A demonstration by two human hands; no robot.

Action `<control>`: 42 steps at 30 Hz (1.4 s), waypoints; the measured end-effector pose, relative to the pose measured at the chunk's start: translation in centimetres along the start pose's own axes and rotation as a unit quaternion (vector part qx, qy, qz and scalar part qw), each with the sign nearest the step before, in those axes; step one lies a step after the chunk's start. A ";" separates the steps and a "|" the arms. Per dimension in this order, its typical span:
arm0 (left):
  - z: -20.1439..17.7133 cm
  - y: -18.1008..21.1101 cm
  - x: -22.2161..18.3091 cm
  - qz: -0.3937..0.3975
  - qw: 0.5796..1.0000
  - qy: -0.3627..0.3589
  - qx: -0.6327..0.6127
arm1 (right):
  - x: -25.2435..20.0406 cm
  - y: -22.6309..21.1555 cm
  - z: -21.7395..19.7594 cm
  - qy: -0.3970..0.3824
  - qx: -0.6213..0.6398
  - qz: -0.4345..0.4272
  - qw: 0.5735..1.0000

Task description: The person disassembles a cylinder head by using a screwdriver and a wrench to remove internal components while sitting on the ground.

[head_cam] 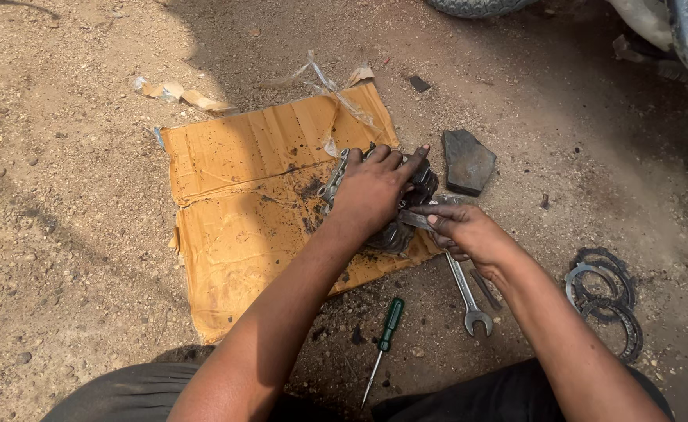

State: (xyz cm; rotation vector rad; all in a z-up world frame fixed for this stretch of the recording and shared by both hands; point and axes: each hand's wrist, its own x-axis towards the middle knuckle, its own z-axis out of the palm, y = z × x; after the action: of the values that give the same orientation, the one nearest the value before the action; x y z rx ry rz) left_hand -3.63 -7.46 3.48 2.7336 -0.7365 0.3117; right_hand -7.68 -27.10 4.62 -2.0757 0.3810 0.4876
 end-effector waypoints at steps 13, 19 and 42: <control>3.1 1.4 -2.1 -0.075 0.995 -0.067 0.018 | 1.1 11.7 9.0 -0.033 0.256 0.007 0.966; 2.5 0.5 -1.6 -0.070 0.993 -0.090 -0.023 | 1.5 11.1 9.4 -0.068 0.173 0.011 0.982; 2.0 -2.0 -1.4 -0.030 0.997 -0.051 -0.046 | -2.1 7.7 8.3 0.089 -0.415 -0.253 0.870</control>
State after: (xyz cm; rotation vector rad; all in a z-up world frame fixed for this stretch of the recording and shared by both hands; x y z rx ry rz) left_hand -3.51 -5.85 0.77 2.6935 -0.6767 0.1231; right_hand -14.59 -23.75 -3.96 -2.9311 -0.3550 0.1286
